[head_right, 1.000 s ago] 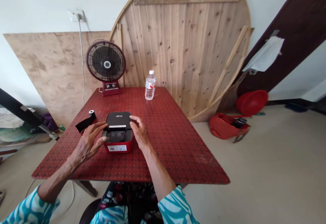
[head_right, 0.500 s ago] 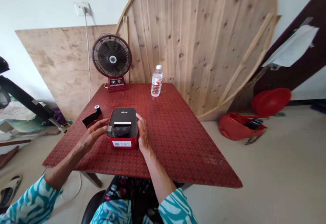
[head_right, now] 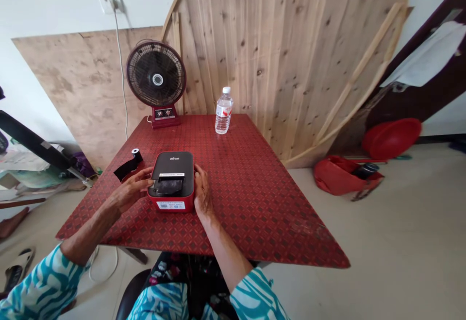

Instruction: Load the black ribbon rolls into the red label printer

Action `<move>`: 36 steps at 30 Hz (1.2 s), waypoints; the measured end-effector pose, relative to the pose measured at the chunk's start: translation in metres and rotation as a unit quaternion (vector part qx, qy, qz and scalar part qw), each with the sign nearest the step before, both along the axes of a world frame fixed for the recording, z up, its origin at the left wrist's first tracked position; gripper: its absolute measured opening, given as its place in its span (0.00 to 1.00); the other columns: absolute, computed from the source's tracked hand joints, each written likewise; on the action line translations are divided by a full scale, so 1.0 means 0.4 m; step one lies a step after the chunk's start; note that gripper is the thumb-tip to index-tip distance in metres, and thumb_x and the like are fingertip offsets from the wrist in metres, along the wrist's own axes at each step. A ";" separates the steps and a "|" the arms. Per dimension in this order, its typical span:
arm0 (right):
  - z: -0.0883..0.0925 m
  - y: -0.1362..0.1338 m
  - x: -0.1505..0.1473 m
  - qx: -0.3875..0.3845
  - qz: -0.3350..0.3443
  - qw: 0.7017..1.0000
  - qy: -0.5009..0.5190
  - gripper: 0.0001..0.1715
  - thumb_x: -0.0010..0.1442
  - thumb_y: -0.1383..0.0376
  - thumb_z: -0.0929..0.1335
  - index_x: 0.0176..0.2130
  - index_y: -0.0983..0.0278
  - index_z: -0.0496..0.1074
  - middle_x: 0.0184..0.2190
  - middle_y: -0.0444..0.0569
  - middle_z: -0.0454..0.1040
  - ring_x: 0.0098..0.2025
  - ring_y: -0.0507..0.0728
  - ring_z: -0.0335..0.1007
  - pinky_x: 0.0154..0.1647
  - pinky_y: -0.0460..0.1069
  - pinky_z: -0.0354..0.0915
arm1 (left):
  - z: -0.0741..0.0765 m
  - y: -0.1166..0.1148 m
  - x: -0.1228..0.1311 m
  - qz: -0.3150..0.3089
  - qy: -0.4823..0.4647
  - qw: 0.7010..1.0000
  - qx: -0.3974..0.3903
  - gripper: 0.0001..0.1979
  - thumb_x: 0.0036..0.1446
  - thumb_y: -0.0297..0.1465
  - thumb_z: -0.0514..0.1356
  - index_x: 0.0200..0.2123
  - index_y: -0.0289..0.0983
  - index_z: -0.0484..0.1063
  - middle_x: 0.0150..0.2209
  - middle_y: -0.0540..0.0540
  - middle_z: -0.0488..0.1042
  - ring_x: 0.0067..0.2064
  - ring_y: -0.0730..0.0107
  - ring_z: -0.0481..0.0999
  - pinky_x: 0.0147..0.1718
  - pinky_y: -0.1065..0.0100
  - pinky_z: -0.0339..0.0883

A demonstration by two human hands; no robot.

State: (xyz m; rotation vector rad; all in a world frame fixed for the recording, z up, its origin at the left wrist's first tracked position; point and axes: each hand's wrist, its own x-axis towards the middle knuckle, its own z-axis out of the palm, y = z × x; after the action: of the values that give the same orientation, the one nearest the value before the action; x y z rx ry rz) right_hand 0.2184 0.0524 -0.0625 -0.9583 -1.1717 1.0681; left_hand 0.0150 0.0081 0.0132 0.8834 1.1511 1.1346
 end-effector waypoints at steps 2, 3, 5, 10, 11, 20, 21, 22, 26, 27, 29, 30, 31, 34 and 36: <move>-0.003 0.000 -0.002 -0.005 -0.004 1.000 0.004 0.32 0.62 0.43 0.59 0.55 0.58 0.69 0.58 0.51 0.69 0.61 0.61 0.62 0.65 0.59 0.54 | -0.006 0.000 0.001 0.004 -0.011 1.000 -0.002 0.30 0.41 0.31 0.70 0.51 0.38 0.71 0.46 0.43 0.78 0.39 0.66 0.77 0.34 0.70 0.67; -0.005 0.000 -0.003 -0.005 -0.006 1.000 0.006 0.32 0.62 0.43 0.59 0.55 0.58 0.69 0.58 0.51 0.69 0.61 0.61 0.62 0.65 0.59 0.54 | -0.007 0.001 0.003 0.006 -0.015 1.000 -0.003 0.30 0.40 0.31 0.70 0.51 0.38 0.72 0.46 0.44 0.77 0.39 0.66 0.77 0.34 0.70 0.67; -0.008 0.000 -0.004 -0.004 -0.011 1.000 0.008 0.31 0.62 0.44 0.59 0.54 0.58 0.69 0.58 0.51 0.69 0.61 0.60 0.62 0.65 0.59 0.54 | -0.009 0.003 0.007 0.016 -0.022 1.000 -0.005 0.30 0.39 0.30 0.70 0.50 0.39 0.72 0.46 0.45 0.77 0.38 0.67 0.77 0.33 0.70 0.67; -0.013 0.002 -0.005 -0.003 -0.010 1.000 0.004 0.30 0.63 0.45 0.58 0.54 0.57 0.69 0.57 0.50 0.69 0.61 0.59 0.62 0.66 0.58 0.53 | -0.009 0.005 0.021 0.048 -0.035 0.998 -0.009 0.28 0.38 0.28 0.69 0.48 0.38 0.72 0.41 0.46 0.77 0.33 0.70 0.75 0.31 0.71 0.66; -0.015 0.003 -0.006 -0.003 -0.010 1.000 0.006 0.30 0.63 0.45 0.58 0.54 0.57 0.69 0.57 0.50 0.69 0.61 0.59 0.62 0.66 0.58 0.53 | -0.009 0.004 0.023 0.051 -0.038 0.998 -0.010 0.28 0.38 0.28 0.69 0.48 0.37 0.72 0.39 0.47 0.77 0.32 0.71 0.75 0.30 0.71 0.65; -0.028 0.017 -0.015 0.011 -0.015 1.000 0.023 0.32 0.61 0.43 0.59 0.53 0.59 0.70 0.56 0.51 0.71 0.60 0.60 0.63 0.65 0.59 0.54 | -0.003 -0.008 0.007 0.018 -0.042 0.997 -0.067 0.20 0.38 0.29 0.70 0.39 0.36 0.75 0.29 0.52 0.75 0.27 0.75 0.72 0.25 0.74 0.64; -0.028 0.018 -0.016 0.011 -0.014 1.000 0.024 0.31 0.61 0.43 0.59 0.53 0.59 0.70 0.56 0.51 0.71 0.60 0.60 0.63 0.65 0.59 0.54 | -0.002 -0.007 0.006 0.017 -0.044 0.996 -0.070 0.19 0.38 0.29 0.70 0.38 0.37 0.75 0.29 0.52 0.75 0.27 0.75 0.72 0.26 0.74 0.65; -0.028 0.019 -0.016 0.011 -0.013 1.000 0.026 0.31 0.61 0.43 0.59 0.53 0.59 0.70 0.56 0.51 0.71 0.60 0.60 0.63 0.64 0.59 0.55 | -0.001 -0.006 0.004 0.015 -0.047 0.996 -0.073 0.19 0.38 0.29 0.70 0.38 0.37 0.74 0.29 0.52 0.75 0.28 0.75 0.72 0.27 0.73 0.66; -0.032 0.018 -0.016 0.016 -0.014 0.999 0.027 0.30 0.62 0.44 0.59 0.53 0.58 0.70 0.55 0.50 0.71 0.60 0.59 0.63 0.64 0.58 0.55 | -0.007 -0.002 0.004 0.013 -0.041 0.997 -0.071 0.19 0.39 0.29 0.70 0.38 0.37 0.74 0.30 0.51 0.76 0.29 0.73 0.73 0.29 0.73 0.68; -0.033 0.018 -0.016 0.016 -0.015 0.999 0.027 0.30 0.62 0.44 0.59 0.53 0.57 0.70 0.55 0.50 0.71 0.60 0.59 0.63 0.64 0.58 0.55 | -0.009 -0.001 0.005 0.016 -0.038 0.997 -0.067 0.20 0.38 0.28 0.70 0.39 0.37 0.74 0.31 0.51 0.76 0.29 0.73 0.74 0.29 0.72 0.68; -0.033 0.017 -0.016 0.014 -0.014 0.999 0.026 0.30 0.62 0.45 0.60 0.54 0.57 0.70 0.55 0.50 0.71 0.60 0.59 0.63 0.64 0.57 0.55 | -0.012 0.000 0.006 0.020 -0.033 0.998 -0.059 0.21 0.38 0.28 0.70 0.40 0.38 0.74 0.32 0.50 0.77 0.30 0.73 0.74 0.30 0.72 0.68; -0.032 0.017 -0.015 0.013 -0.014 1.000 0.025 0.30 0.62 0.45 0.60 0.54 0.57 0.70 0.55 0.50 0.70 0.60 0.59 0.63 0.64 0.57 0.55 | -0.013 0.000 0.006 0.019 -0.030 0.998 -0.057 0.21 0.38 0.29 0.70 0.40 0.38 0.73 0.32 0.50 0.77 0.30 0.72 0.75 0.30 0.72 0.68; -0.030 0.016 -0.014 0.011 -0.015 1.000 0.023 0.30 0.62 0.44 0.60 0.54 0.58 0.70 0.55 0.50 0.70 0.60 0.59 0.63 0.64 0.57 0.55 | -0.014 0.001 0.005 0.017 -0.027 0.998 -0.057 0.22 0.39 0.29 0.70 0.41 0.38 0.73 0.33 0.50 0.77 0.31 0.72 0.75 0.30 0.72 0.68; -0.023 0.014 -0.012 0.015 -0.017 1.000 0.019 0.31 0.61 0.43 0.60 0.53 0.59 0.71 0.55 0.52 0.71 0.60 0.60 0.64 0.64 0.58 0.55 | -0.014 0.002 0.004 0.010 -0.023 0.998 -0.062 0.22 0.40 0.29 0.70 0.42 0.38 0.73 0.33 0.49 0.77 0.31 0.72 0.75 0.30 0.72 0.68; -0.021 0.014 -0.010 0.018 -0.017 1.000 0.017 0.32 0.61 0.43 0.60 0.53 0.59 0.71 0.55 0.51 0.71 0.59 0.60 0.64 0.63 0.58 0.56 | -0.015 0.000 0.004 0.010 -0.028 0.998 -0.059 0.22 0.41 0.29 0.69 0.42 0.38 0.72 0.33 0.49 0.77 0.31 0.72 0.75 0.30 0.72 0.68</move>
State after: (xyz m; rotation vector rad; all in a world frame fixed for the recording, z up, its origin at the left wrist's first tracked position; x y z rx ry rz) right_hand 0.2142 0.0579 -0.0709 -0.9250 -1.1390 1.0286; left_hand 0.0165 0.0082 0.0074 0.7461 1.1707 1.0881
